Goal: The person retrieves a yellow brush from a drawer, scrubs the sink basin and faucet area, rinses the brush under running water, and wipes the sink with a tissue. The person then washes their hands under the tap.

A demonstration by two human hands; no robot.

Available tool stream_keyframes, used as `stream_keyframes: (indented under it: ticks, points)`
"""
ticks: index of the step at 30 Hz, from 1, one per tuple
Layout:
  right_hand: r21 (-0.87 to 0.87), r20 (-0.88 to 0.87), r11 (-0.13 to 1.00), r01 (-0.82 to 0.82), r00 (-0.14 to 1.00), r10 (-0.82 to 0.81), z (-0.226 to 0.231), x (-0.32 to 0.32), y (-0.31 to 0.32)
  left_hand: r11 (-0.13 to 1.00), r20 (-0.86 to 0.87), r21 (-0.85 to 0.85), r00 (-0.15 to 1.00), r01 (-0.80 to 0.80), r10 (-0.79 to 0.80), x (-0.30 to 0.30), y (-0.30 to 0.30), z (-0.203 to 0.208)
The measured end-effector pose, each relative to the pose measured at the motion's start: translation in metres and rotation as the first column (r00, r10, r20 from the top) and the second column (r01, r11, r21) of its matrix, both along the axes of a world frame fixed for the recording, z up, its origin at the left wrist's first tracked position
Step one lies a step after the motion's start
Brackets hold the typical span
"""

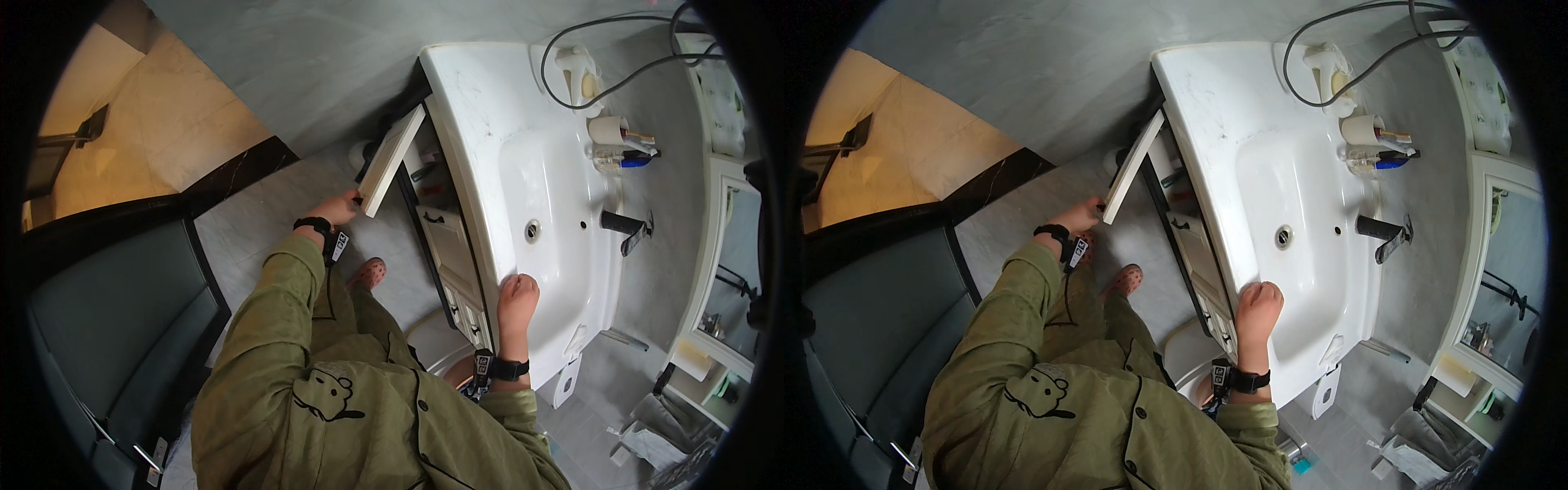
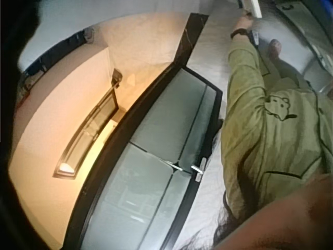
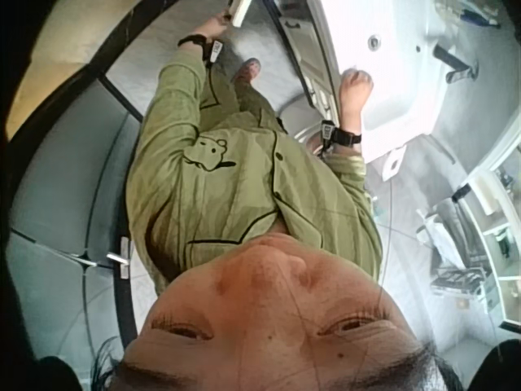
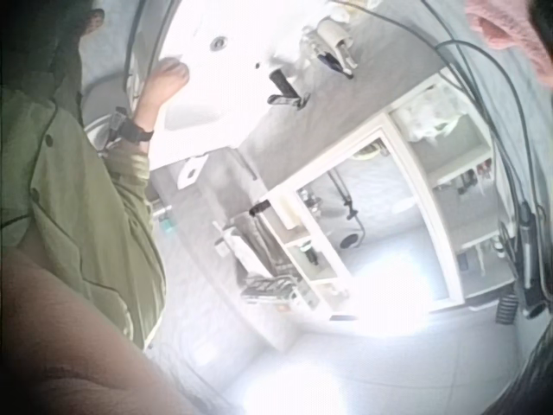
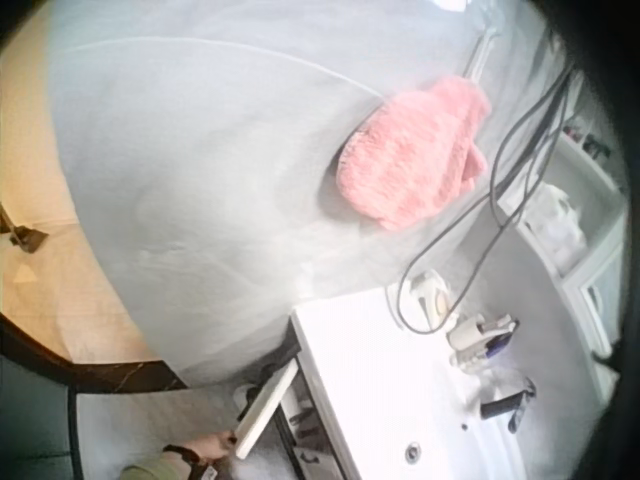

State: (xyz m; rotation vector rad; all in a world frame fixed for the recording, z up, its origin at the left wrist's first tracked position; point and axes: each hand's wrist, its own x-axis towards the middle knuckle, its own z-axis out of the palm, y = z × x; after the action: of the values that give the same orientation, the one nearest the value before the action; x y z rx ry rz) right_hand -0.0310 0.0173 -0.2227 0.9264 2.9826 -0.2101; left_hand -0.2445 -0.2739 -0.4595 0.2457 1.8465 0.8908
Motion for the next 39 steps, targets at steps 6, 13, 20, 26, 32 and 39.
stream_keyframes:
  ticks: [6,13,20,26,32,39]
  points:
    - [0.177,-0.222,0.974,-0.141,0.958,0.179,0.019,-0.016,-0.038,0.997,-0.2,0.074,0.98,0.001,0.014,0.007,-0.006,-0.029]
    - [-0.516,-0.275,0.785,-0.343,0.934,0.228,-0.14,-0.076,-0.077,0.966,-0.029,0.211,0.986,-0.152,0.161,-0.003,-0.006,-0.023]
    - [-0.429,0.117,0.798,0.424,0.902,-0.416,-0.379,-0.187,-0.022,0.991,-0.077,0.088,0.991,-0.103,0.11,-0.02,0.025,-0.027]
    - [-0.063,0.462,0.954,0.293,0.856,-0.232,-0.475,-0.22,0.018,0.993,-0.105,0.083,0.991,-0.08,0.089,-0.03,0.022,-0.05]
    - [-0.02,0.508,0.997,0.073,0.86,-0.053,-0.643,-0.189,0.081,0.969,0.106,0.19,0.985,-0.157,0.139,-0.037,0.033,-0.051]
    - [-0.277,0.397,0.874,0.399,0.876,-0.275,-0.611,-0.218,0.079,0.944,0.169,0.229,0.965,-0.236,0.2,-0.034,0.05,-0.055]
